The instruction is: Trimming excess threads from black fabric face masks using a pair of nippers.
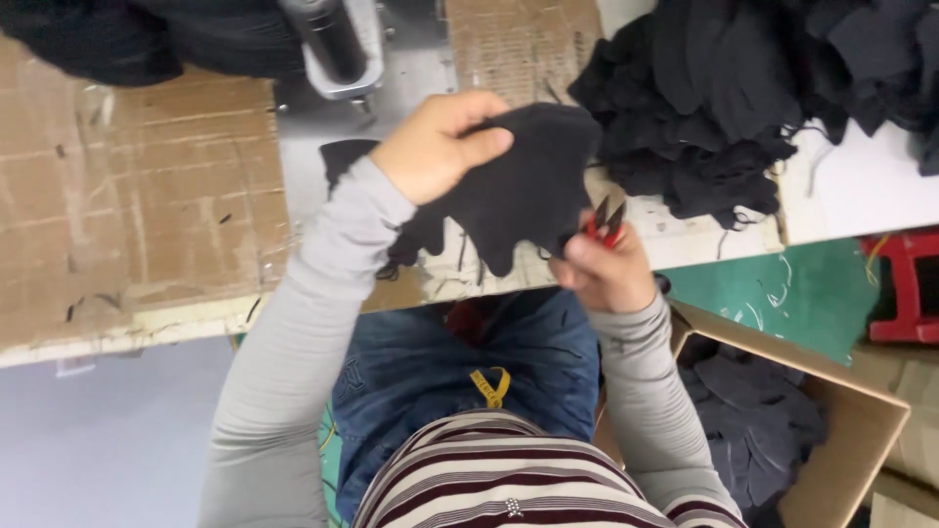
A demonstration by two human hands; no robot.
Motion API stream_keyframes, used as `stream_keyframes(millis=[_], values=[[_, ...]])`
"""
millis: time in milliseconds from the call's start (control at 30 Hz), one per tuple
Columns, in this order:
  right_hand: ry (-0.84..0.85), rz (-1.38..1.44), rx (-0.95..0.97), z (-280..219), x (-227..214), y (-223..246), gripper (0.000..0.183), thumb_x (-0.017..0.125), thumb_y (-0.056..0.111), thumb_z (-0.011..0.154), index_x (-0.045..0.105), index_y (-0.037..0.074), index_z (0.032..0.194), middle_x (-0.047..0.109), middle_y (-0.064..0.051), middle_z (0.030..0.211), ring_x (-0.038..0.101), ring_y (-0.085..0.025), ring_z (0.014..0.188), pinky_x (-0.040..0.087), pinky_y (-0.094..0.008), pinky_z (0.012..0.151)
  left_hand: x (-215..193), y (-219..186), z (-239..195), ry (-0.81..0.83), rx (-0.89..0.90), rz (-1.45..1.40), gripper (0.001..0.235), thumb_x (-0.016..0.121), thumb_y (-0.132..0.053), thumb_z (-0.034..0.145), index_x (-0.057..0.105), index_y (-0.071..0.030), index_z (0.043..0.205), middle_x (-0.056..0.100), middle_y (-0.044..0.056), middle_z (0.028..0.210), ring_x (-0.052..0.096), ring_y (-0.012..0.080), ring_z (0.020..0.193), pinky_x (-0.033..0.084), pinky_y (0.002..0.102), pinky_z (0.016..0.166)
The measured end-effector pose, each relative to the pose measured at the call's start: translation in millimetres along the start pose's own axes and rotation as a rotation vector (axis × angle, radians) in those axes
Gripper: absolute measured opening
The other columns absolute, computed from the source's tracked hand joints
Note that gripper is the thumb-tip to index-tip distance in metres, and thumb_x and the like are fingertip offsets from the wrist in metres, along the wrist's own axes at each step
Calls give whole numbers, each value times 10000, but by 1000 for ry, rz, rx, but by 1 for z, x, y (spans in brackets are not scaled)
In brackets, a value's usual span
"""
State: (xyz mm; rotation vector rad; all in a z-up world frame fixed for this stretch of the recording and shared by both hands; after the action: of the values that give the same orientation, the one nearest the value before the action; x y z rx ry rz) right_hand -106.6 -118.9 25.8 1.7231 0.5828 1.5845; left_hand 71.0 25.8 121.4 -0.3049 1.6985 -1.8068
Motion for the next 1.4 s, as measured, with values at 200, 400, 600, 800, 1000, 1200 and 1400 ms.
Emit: stream_keyframes(millis=[200,400,600,800,1000,1200,1400], values=[[159,265,255,-22,41,-68,123,655,41,1062,723,-27,1140,704,-93,807,473,-108,563,371,-279,570,-72,46,-58,-94,-174,-225,142,664,-125,1034,676,-4,1106,700,-11,958,633,75,888,531,255,824],[-95,-1053,-108,2,27,-17,175,724,54,972,730,48,1147,701,-67,974,565,-94,811,475,-239,754,-75,99,-87,-127,-147,702,201,737,-152,958,702,-49,1127,730,171,990,683,382,896,526,433,788],[-334,-1627,-378,68,-44,25,337,843,197,936,713,46,1209,718,-131,1068,718,-284,956,566,-371,837,-67,78,-98,-292,-181,900,370,772,-155,869,632,-70,1200,693,164,1056,661,394,959,517,477,815],[-363,-1819,-111,89,-51,14,609,906,349,772,675,119,1287,678,-161,1143,689,-380,984,551,-467,841,-36,20,-91,-495,26,1041,367,762,-160,960,603,-29,1263,637,147,1146,594,317,1069,479,451,914],[-294,-1940,93,105,-55,18,716,916,377,736,623,255,1378,663,-225,1085,676,-429,987,543,-483,834,54,41,-14,-312,58,924,428,784,-274,821,672,-27,1153,635,125,1107,567,332,1072,454,478,851],[-334,-1821,15,94,-65,12,639,932,328,696,633,189,1243,682,-185,1095,688,-415,959,552,-481,816,62,69,3,-302,-145,947,374,836,-284,771,690,-75,1044,621,91,1097,546,309,1128,443,504,889],[-365,-1214,-380,56,-61,27,381,821,158,904,630,27,1207,712,-41,945,723,-215,858,564,-329,774,32,61,-12,-502,-22,500,170,813,-115,894,689,-60,996,696,79,952,685,262,904,539,375,804]])
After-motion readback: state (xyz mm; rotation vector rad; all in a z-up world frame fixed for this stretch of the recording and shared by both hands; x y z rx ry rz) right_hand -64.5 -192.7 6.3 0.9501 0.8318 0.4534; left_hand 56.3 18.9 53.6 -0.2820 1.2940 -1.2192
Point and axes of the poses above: each hand's wrist, its own z-axis towards the middle knuckle, its own x-axis out of the palm, y = z × x, the point moved 9 cm from there along z, towards the middle knuckle
